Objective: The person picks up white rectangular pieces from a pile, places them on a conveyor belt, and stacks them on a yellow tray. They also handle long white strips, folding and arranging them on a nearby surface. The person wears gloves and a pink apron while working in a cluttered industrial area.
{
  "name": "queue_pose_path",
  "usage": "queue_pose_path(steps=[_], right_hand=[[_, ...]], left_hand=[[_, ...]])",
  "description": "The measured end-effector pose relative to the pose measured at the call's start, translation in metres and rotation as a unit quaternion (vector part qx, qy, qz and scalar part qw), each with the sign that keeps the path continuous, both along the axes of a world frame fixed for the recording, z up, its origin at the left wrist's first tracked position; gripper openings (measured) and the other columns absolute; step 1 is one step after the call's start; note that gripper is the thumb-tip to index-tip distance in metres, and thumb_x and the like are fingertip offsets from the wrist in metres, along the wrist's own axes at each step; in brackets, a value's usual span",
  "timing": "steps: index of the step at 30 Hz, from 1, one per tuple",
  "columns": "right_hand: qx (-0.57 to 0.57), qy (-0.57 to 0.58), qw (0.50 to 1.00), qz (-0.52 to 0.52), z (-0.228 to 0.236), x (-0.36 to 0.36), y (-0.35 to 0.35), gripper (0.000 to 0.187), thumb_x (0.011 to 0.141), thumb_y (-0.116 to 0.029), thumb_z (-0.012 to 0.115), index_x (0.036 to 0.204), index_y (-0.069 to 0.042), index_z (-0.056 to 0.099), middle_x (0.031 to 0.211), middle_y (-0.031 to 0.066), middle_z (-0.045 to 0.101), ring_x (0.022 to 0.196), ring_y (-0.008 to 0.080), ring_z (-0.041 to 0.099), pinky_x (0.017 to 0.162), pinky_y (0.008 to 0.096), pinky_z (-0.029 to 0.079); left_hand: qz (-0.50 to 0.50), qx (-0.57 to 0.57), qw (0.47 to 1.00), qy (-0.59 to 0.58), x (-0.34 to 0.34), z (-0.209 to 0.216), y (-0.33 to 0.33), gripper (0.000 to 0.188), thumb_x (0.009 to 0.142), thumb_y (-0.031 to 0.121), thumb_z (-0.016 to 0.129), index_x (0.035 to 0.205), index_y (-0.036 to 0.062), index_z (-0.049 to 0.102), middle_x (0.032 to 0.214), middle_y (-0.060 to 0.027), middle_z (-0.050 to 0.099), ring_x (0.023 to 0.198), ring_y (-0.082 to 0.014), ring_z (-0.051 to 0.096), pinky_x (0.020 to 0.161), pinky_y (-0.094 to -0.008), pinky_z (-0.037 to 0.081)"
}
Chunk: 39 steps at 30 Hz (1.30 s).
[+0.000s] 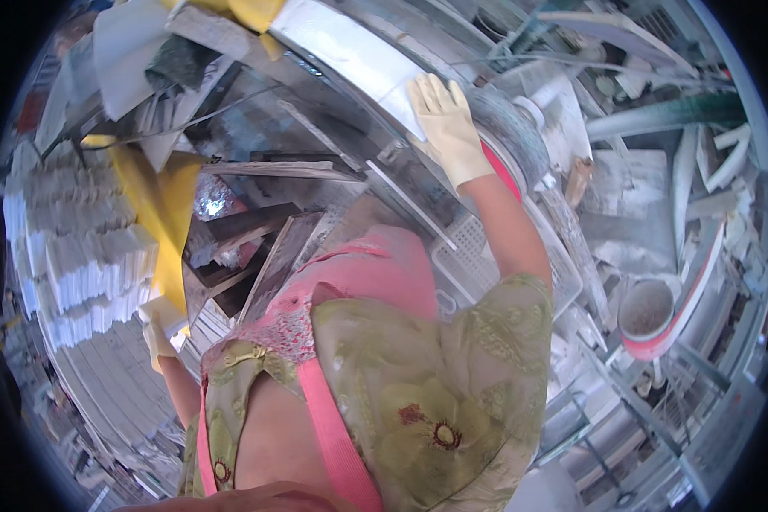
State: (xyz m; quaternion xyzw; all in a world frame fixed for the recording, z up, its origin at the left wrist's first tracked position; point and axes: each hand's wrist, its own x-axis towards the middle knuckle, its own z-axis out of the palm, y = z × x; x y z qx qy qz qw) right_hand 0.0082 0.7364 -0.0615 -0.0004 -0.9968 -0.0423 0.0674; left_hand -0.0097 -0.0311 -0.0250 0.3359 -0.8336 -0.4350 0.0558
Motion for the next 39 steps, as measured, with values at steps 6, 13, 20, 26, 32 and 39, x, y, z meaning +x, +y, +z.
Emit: queue_pose_path(steps=[6, 13, 20, 26, 32, 39], right_hand=[[-0.022, 0.089, 0.995, 0.046, 0.0, -0.011, 0.002, 0.062, 0.092, -0.028, 0.063, 0.145, 0.0, 0.049, 0.147, 0.017, 0.055, 0.139, 0.0292, 0.05, 0.121, 0.0474, 0.031], [0.007, 0.108, 0.986, 0.125, 0.029, -0.051, -0.006, 0.062, 0.086, -0.024, 0.071, 0.141, 0.0, 0.053, 0.143, 0.0139, 0.058, 0.136, 0.0244, 0.053, 0.121, 0.0485, 0.032], [0.007, -0.036, 0.995, 0.094, 0.016, -0.082, -0.017, 0.101, 0.076, -0.03, 0.082, 0.159, -0.004, 0.028, 0.161, 0.0138, 0.038, 0.151, 0.0255, 0.033, 0.124, 0.0503, 0.023], [0.031, 0.028, 0.987, 0.157, 0.018, -0.093, -0.022, 0.082, 0.082, -0.027, 0.078, 0.151, -0.001, 0.041, 0.154, 0.0176, 0.045, 0.146, 0.033, 0.039, 0.119, 0.0475, 0.033], [-0.072, -0.056, 0.995, -0.044, 0.06, -0.112, -0.04, 0.056, 0.096, -0.042, 0.065, 0.141, -0.009, 0.06, 0.112, 0.0202, 0.074, 0.106, 0.0321, 0.072, 0.092, 0.0445, 0.053], [-0.657, -0.106, 0.736, 0.128, 0.085, -0.093, -0.271, 0.039, 0.099, -0.029, 0.067, 0.123, 0.002, 0.069, 0.108, 0.0067, 0.072, 0.094, 0.0115, 0.066, 0.081, 0.028, 0.051]], left_hand=[[0.004, -0.007, 1.0, 0.006, 0.004, -0.004, 0.002, 0.067, 0.093, 0.05, 0.065, 0.13, -0.0054, 0.06, 0.118, -0.0189, 0.068, 0.108, -0.0254, 0.069, 0.084, -0.0356, 0.058], [0.009, -0.015, 1.0, 0.005, 0.003, -0.007, 0.002, 0.067, 0.092, 0.05, 0.065, 0.129, -0.0063, 0.059, 0.117, -0.02, 0.068, 0.106, -0.0257, 0.07, 0.083, -0.0357, 0.058], [0.009, -0.025, 1.0, -0.002, 0.0, -0.006, 0.007, 0.068, 0.092, 0.05, 0.065, 0.129, -0.0072, 0.059, 0.116, -0.0211, 0.068, 0.105, -0.026, 0.07, 0.081, -0.0357, 0.058], [-0.029, -0.045, 0.998, -0.026, 0.012, 0.014, 0.012, 0.068, 0.092, 0.05, 0.065, 0.128, -0.008, 0.059, 0.115, -0.0221, 0.068, 0.104, -0.0263, 0.071, 0.08, -0.0358, 0.059], [-0.112, -0.01, 0.992, -0.064, 0.024, 0.045, 0.024, 0.069, 0.092, 0.049, 0.065, 0.128, -0.0088, 0.059, 0.115, -0.0231, 0.068, 0.102, -0.0266, 0.071, 0.079, -0.0358, 0.059], [-0.067, -0.018, 0.996, -0.056, 0.027, 0.049, 0.033, 0.071, 0.093, 0.05, 0.063, 0.12, -0.0149, 0.058, 0.11, -0.0274, 0.068, 0.091, -0.0305, 0.074, 0.064, -0.0359, 0.061]])
